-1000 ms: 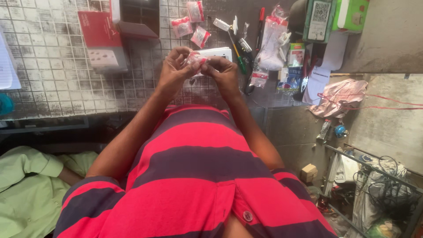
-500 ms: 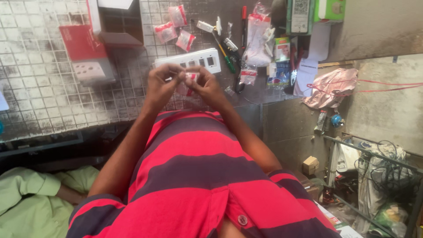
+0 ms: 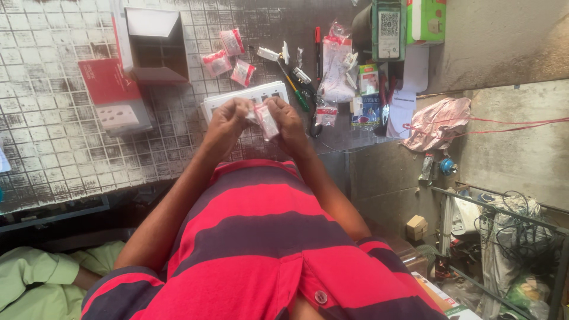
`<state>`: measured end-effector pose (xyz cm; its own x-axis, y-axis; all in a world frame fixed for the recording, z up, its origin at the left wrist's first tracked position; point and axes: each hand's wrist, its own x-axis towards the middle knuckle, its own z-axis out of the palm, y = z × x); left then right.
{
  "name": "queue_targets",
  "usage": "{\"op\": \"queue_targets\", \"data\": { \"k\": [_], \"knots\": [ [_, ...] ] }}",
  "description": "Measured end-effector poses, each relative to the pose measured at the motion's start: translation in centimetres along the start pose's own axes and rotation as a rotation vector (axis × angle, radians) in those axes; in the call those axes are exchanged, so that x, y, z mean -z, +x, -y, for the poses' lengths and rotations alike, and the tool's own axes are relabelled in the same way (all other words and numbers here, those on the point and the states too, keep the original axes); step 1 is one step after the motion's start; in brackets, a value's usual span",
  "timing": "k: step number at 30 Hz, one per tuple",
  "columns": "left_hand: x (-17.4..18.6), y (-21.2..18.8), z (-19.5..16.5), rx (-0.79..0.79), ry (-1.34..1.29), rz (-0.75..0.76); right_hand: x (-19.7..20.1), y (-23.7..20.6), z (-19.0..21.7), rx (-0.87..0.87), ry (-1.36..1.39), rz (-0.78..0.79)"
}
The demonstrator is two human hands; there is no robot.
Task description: The person uses a screwdriver to remove screws from a white plastic electrical socket plate. They then place the plate aside, open a cardboard box, and remove several small plastic-wrapped components. The person places these components into the holes of a new white plastic socket plate and begins to secure them with the screwdriver.
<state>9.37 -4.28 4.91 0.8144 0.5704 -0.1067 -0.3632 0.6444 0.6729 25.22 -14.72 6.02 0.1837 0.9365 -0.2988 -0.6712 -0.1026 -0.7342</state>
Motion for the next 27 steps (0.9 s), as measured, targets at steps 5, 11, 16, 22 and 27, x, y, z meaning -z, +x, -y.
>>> {"op": "queue_targets", "data": {
  "k": [5, 11, 16, 22, 27],
  "knots": [
    [-0.5, 0.7, -0.2, 0.002, 0.408, -0.217, 0.1, 0.1, -1.1, 0.101, -0.394, -0.141],
    [0.5, 0.3, -0.4, 0.046, 0.500, -0.457, -0.6, -0.3, -1.9, 0.158, -0.465, -0.146],
    [1.9, 0.1, 0.9, -0.120, 0.663, -0.485, -1.4, -0.6, -1.6, 0.065, -0.408, -0.126],
    [3.7, 0.2, 1.3, -0.210, 1.019, -0.282, -0.7, 0.1, -0.9, 0.041, -0.348, -0.167],
    [4.1, 0.5, 1.5, 0.251, 0.163, -0.197, -0.7, 0.2, -1.4, 0.093, -0.505, -0.182]
  ]
}}
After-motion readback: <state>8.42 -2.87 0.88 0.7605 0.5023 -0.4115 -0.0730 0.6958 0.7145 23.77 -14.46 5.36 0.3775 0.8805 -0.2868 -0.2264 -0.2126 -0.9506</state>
